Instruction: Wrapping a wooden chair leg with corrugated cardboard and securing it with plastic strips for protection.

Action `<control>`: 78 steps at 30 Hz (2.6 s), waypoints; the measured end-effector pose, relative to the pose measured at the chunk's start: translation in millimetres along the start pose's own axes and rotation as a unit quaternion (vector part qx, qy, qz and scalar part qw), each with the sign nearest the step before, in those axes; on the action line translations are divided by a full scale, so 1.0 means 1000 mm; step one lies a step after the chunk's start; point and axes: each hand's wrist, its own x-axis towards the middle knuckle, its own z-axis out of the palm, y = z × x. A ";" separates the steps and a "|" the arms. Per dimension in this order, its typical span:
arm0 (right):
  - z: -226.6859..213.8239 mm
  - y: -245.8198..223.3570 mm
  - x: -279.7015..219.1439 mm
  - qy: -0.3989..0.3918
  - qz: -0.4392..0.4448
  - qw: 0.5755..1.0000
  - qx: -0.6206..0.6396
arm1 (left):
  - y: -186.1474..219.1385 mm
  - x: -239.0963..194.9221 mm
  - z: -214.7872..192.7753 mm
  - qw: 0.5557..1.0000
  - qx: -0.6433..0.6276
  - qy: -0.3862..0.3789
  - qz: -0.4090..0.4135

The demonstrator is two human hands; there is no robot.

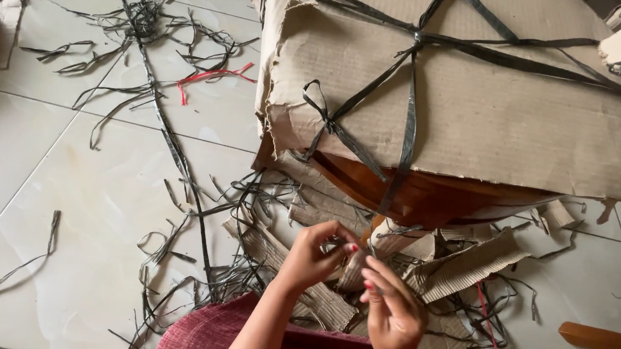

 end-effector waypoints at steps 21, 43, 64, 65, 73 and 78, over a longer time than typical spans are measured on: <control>-0.040 -0.009 0.036 -0.091 -0.031 0.992 -0.082 | -0.017 0.027 0.011 0.999 -0.025 -0.017 0.027; 0.018 -0.044 0.077 -0.075 -0.094 0.993 -0.017 | -0.031 0.019 -0.001 0.943 0.178 -0.005 0.283; 0.008 -0.010 0.037 0.016 -0.052 0.991 -0.121 | 0.013 0.019 -0.018 0.950 0.189 -0.055 0.243; 0.008 -0.003 0.035 0.010 -0.051 0.989 -0.136 | 0.013 0.018 -0.018 0.947 0.198 -0.057 0.246; 0.008 0.003 0.041 -0.019 -0.078 0.985 -0.150 | 0.013 0.017 -0.005 0.980 0.125 0.003 0.157; 0.011 0.008 0.045 -0.005 -0.113 0.978 -0.174 | 0.020 0.015 -0.007 0.992 0.073 -0.015 0.102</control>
